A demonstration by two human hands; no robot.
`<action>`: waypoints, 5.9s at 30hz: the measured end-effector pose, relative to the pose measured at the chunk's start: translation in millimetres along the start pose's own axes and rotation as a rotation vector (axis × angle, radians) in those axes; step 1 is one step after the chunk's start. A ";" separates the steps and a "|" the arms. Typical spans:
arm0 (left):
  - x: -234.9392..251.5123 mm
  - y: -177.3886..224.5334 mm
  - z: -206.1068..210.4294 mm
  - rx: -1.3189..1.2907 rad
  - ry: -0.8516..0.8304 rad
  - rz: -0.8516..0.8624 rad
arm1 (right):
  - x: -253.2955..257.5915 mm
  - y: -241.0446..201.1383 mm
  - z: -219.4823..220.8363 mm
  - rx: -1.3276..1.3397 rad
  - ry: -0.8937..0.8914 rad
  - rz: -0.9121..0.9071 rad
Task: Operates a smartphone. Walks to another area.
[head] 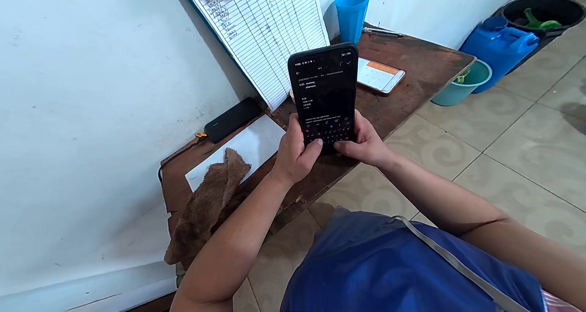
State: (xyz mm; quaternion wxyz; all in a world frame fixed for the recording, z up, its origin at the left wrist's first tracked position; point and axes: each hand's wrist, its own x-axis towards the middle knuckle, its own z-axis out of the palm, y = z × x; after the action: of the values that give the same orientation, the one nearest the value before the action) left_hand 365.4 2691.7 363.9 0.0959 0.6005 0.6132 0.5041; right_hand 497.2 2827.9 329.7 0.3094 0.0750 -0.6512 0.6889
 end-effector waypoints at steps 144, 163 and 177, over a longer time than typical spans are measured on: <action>4.7 14.2 -6.8 -0.262 0.185 -0.168 | 2.7 -5.0 -2.3 -0.081 -0.105 0.129; 4.6 10.6 -6.4 -0.313 0.138 -0.153 | 5.2 -4.9 -8.9 -0.002 -0.156 0.177; 4.6 7.7 -6.8 -0.293 0.161 -0.117 | 9.9 -6.2 -10.1 -0.033 -0.265 0.220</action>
State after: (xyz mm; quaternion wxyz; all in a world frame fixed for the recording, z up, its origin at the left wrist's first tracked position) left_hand 364.2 2690.3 374.9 0.1621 0.5011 0.5726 0.6283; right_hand 495.6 2840.4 338.5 0.1449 0.0884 -0.7019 0.6917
